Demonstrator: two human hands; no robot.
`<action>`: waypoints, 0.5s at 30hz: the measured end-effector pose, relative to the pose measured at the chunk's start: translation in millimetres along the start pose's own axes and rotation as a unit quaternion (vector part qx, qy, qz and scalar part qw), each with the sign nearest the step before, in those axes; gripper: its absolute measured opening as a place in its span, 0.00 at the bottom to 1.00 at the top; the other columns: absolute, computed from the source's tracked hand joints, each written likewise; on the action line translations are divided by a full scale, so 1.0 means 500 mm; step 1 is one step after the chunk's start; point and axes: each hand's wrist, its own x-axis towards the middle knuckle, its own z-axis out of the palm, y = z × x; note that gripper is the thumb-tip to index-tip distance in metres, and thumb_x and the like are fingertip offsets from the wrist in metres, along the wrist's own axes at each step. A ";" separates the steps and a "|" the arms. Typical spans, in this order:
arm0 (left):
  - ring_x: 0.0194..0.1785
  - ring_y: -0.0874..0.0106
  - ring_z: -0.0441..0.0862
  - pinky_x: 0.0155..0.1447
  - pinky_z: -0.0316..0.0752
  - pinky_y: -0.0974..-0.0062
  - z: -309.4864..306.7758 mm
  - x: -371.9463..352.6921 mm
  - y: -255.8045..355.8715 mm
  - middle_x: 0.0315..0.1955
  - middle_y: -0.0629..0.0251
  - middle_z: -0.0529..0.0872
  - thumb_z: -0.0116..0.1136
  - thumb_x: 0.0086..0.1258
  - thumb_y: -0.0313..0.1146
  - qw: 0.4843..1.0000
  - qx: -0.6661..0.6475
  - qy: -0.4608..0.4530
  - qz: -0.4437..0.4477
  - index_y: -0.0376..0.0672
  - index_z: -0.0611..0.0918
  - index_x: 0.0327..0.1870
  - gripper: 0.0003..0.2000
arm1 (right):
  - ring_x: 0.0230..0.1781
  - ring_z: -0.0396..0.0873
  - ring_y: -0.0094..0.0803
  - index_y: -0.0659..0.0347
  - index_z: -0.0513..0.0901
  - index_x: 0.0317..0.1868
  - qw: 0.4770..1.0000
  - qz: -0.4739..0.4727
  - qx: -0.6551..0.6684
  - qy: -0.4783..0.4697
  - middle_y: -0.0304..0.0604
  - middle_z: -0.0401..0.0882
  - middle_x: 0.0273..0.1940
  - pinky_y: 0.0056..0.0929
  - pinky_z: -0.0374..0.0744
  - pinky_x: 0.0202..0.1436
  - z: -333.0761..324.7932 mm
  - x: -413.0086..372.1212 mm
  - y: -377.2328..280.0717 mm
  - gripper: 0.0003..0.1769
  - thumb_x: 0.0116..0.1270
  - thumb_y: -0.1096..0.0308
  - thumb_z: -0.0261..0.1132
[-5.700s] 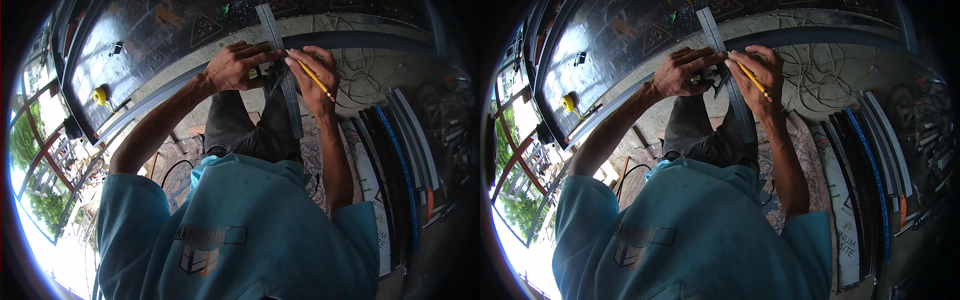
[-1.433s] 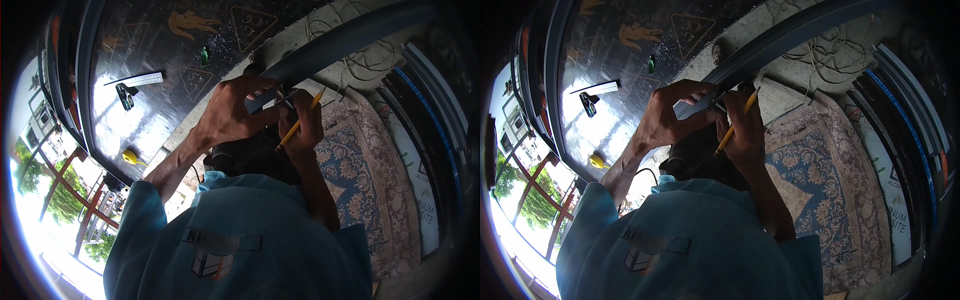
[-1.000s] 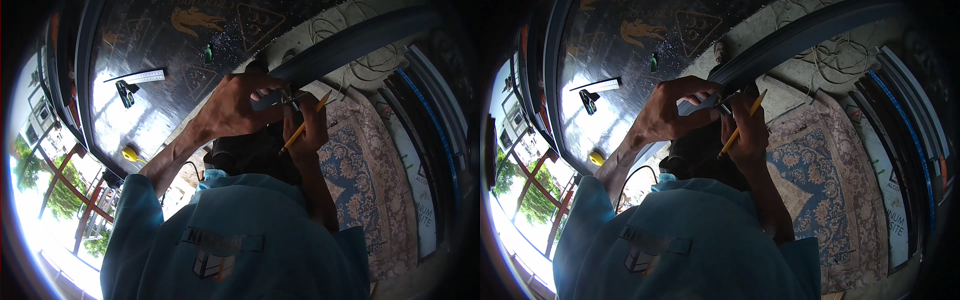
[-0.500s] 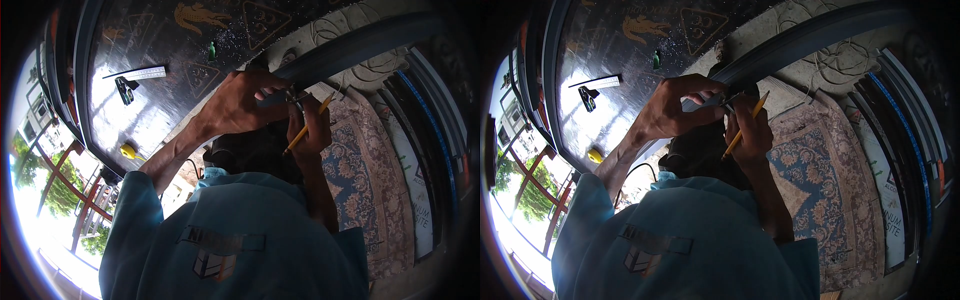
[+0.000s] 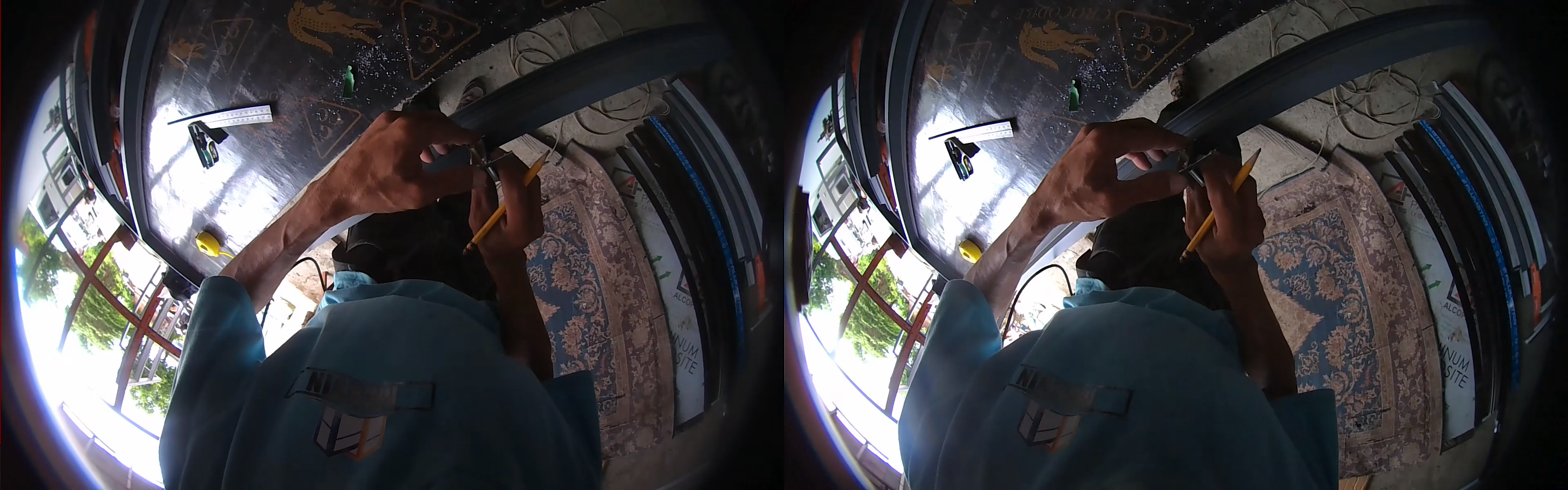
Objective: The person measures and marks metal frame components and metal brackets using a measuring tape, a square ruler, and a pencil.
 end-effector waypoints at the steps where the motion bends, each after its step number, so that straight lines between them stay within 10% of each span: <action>1: 0.43 0.61 0.85 0.45 0.81 0.67 -0.002 0.001 -0.001 0.42 0.52 0.86 0.66 0.59 0.40 1.000 -0.006 -0.014 -0.005 0.39 0.83 0.47 0.18 | 0.43 0.82 0.47 0.70 0.78 0.50 1.000 0.006 -0.005 0.005 0.51 0.81 0.44 0.36 0.81 0.43 0.000 0.000 -0.001 0.17 0.61 0.73 0.67; 15: 0.49 0.61 0.83 0.47 0.81 0.66 -0.002 -0.001 0.001 0.46 0.52 0.84 0.65 0.61 0.40 0.998 -0.035 -0.032 -0.030 0.38 0.83 0.49 0.19 | 0.43 0.82 0.46 0.68 0.78 0.51 0.999 0.019 -0.026 -0.017 0.50 0.81 0.44 0.36 0.82 0.41 -0.005 -0.002 -0.004 0.17 0.64 0.68 0.65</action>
